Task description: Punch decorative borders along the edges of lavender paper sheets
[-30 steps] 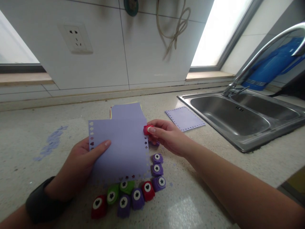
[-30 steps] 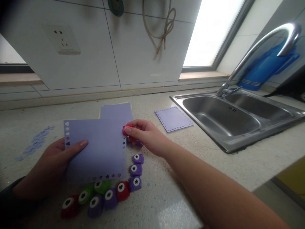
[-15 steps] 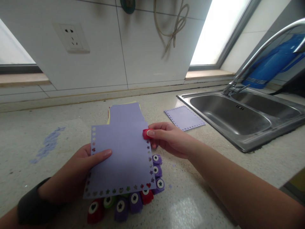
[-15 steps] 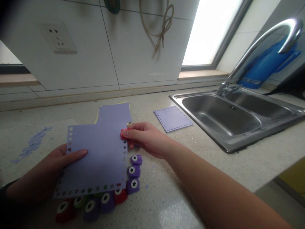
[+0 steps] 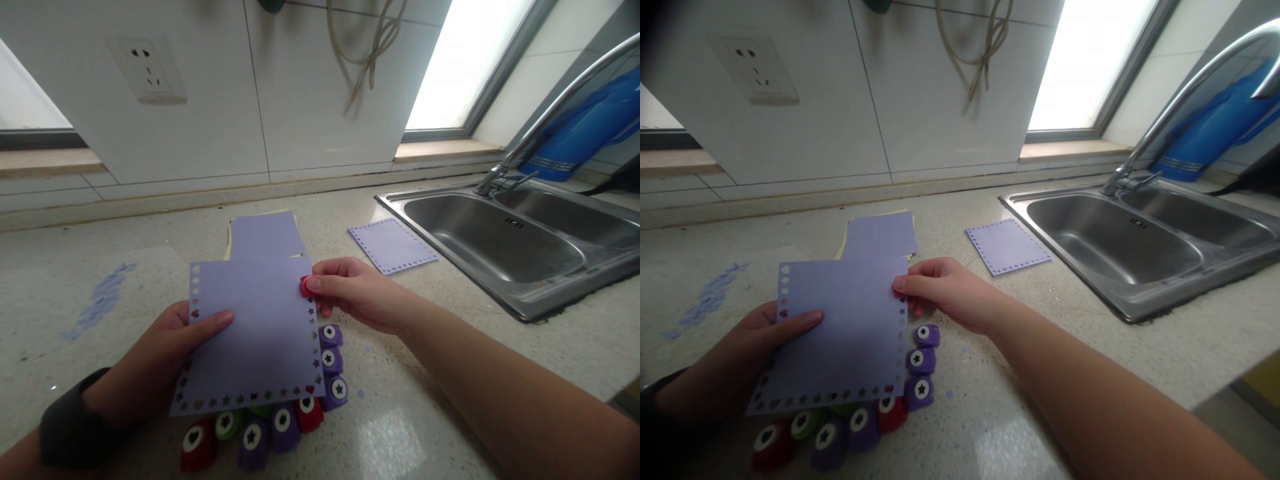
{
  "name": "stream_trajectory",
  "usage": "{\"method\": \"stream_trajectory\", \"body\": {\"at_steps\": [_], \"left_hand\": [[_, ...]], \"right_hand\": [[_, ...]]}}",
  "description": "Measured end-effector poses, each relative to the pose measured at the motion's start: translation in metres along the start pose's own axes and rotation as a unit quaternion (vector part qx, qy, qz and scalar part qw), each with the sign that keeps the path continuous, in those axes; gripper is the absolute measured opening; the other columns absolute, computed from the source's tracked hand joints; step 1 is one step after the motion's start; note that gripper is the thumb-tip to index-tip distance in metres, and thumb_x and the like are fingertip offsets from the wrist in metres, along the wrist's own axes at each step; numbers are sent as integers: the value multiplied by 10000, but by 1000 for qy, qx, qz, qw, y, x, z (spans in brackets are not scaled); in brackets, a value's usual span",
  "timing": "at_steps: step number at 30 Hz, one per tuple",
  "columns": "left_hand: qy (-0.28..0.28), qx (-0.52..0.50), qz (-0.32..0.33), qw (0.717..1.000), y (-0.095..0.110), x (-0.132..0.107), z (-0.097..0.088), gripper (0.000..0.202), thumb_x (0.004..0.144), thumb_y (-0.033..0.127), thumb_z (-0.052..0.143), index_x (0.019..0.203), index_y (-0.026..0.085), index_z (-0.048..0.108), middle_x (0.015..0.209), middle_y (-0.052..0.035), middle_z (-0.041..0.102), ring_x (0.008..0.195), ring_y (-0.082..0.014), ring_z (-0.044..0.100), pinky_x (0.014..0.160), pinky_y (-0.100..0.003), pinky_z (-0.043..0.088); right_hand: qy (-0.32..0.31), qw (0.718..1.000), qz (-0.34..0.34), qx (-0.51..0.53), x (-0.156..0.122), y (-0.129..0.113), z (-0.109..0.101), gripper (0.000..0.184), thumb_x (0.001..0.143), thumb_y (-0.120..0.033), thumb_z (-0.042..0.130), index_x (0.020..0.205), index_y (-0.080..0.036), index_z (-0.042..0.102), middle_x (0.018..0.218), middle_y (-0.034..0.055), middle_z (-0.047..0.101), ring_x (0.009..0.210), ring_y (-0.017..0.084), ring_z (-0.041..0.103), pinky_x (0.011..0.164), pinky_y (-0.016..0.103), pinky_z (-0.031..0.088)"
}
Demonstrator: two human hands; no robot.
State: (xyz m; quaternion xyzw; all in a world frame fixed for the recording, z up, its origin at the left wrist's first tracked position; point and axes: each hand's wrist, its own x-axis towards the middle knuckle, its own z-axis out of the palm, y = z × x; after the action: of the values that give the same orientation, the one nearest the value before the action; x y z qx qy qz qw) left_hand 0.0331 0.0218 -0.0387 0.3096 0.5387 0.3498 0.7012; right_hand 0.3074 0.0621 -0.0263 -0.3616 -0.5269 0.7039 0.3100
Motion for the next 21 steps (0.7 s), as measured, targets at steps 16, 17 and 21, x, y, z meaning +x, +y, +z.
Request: {"method": "stream_trajectory", "body": {"at_steps": [16,17,21], "left_hand": [[-10,-1,8,1000,-2,1,-1,435,649,198,866,1069,156,762,800,-112,802,644,-297,757,600,-374,633],[-11,1,9,1000,-2,1,-1,429,654,202,864,1069,156,763,801,-114,803,641,-295,757,599,-371,632],[-12,1,8,1000,-2,1,-1,409,659,206,863,1054,160,768,789,-112,802,629,-290,754,597,-372,634]], "right_hand": [[-8,1000,-8,-8,1,2,-1,243,868,-372,749,860,-133,709,779,43,670,656,112,619,662,247,498],[-9,1000,-9,-8,1,2,-1,242,867,-372,750,855,-134,707,774,41,669,655,112,619,663,247,499],[-9,1000,-9,-9,1,2,-1,244,865,-375,751,852,-136,706,761,39,669,655,114,620,664,248,499]]}}
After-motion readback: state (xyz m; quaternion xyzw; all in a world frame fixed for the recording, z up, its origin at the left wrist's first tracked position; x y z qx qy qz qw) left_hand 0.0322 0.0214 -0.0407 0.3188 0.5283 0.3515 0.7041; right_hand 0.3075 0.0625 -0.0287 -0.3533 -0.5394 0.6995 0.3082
